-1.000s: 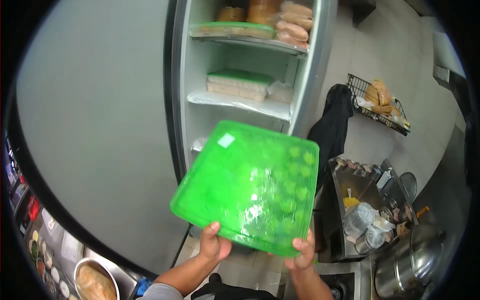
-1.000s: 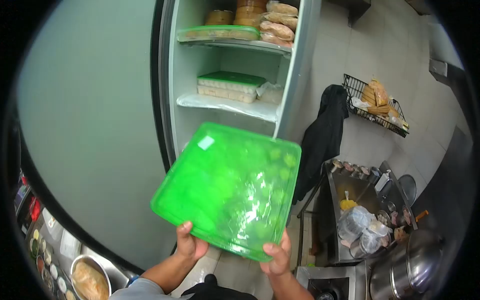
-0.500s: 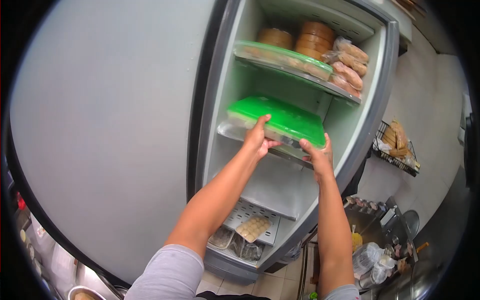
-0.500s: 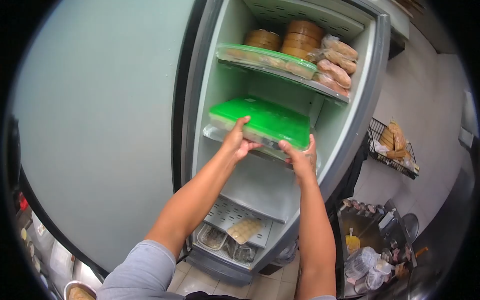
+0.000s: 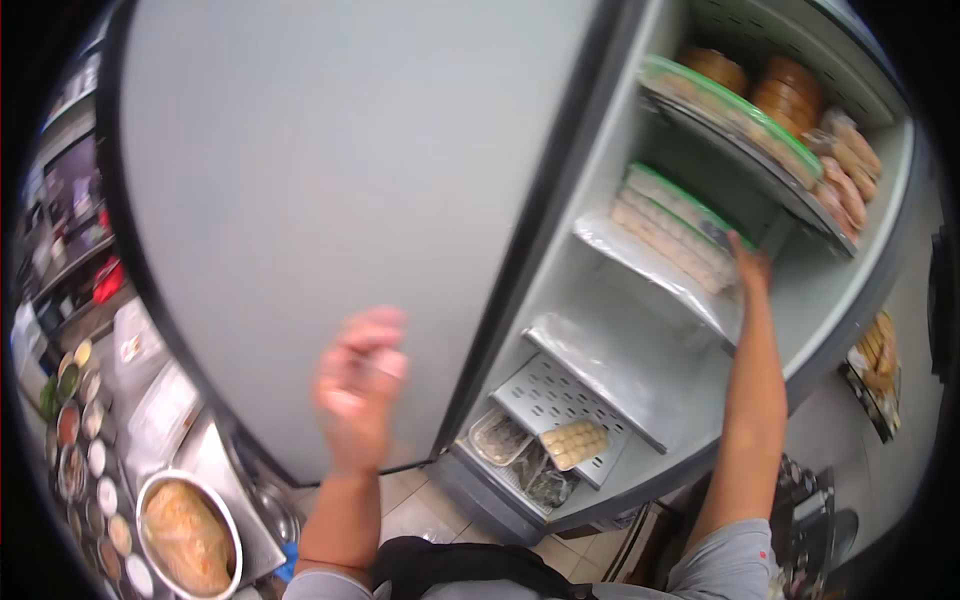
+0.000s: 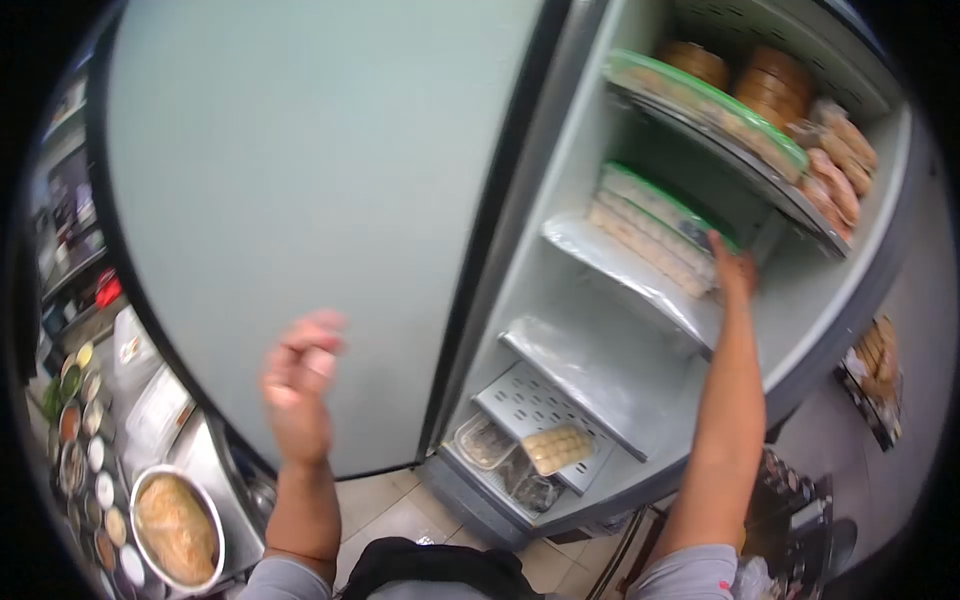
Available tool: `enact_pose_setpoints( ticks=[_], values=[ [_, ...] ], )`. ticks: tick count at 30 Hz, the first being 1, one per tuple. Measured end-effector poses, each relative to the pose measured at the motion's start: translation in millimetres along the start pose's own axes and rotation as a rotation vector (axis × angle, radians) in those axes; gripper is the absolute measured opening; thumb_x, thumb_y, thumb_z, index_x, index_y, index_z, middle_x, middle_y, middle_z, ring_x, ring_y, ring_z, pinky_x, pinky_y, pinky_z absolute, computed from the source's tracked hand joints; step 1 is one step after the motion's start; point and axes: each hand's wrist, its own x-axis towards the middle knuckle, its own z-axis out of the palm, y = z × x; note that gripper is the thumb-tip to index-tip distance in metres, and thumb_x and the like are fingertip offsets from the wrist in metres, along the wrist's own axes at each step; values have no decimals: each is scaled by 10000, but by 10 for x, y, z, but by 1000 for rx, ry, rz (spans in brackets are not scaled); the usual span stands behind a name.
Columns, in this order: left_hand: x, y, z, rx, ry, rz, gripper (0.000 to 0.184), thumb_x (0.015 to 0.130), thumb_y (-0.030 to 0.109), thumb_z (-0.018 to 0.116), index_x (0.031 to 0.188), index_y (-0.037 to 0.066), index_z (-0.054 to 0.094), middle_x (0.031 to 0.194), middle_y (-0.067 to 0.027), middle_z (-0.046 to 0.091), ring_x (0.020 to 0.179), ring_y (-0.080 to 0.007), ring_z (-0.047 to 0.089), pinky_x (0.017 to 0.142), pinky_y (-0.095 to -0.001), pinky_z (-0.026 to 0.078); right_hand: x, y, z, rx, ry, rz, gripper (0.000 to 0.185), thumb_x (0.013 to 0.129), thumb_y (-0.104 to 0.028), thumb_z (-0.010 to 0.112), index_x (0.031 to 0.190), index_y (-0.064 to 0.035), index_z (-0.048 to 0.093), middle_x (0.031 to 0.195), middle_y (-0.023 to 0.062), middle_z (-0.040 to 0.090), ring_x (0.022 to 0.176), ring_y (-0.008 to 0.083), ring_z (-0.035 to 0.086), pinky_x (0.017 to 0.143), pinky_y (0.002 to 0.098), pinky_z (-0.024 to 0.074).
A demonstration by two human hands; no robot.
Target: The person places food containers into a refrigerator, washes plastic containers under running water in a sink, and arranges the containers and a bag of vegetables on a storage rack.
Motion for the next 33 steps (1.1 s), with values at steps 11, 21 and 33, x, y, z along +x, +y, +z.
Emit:
enact_pose_setpoints(
  ticks=[11,21,33],
  values=[
    [1366,483,-2535,508,495,-82,860,930,670,356,1465,-1,304,1491,-158,361,1376,-249,337,1139,-356,203,638,-40,384,-202,-275,-58,946,807,-757,472,1341,24,490,1385,217,487,1286,349,464,1054,427,360],
    [945,938,-2381,681,440,-206,953,872,742,395,1321,-94,478,1357,-218,502,1286,-263,443,1066,-353,324,-4101,78,-395,865,-622,-899,519,759,-144,737,1225,-20,545,1207,122,552,1113,276,525,918,359,434],
    [-1728,1888,-1195,223,-252,-504,300,956,261,572,933,-28,648,768,-111,679,706,-170,672,691,-302,532,-6394,1618,-556,744,-1488,-710,765,657,-280,854,1258,44,510,1180,193,577,1057,297,580,909,394,468]
  ],
)
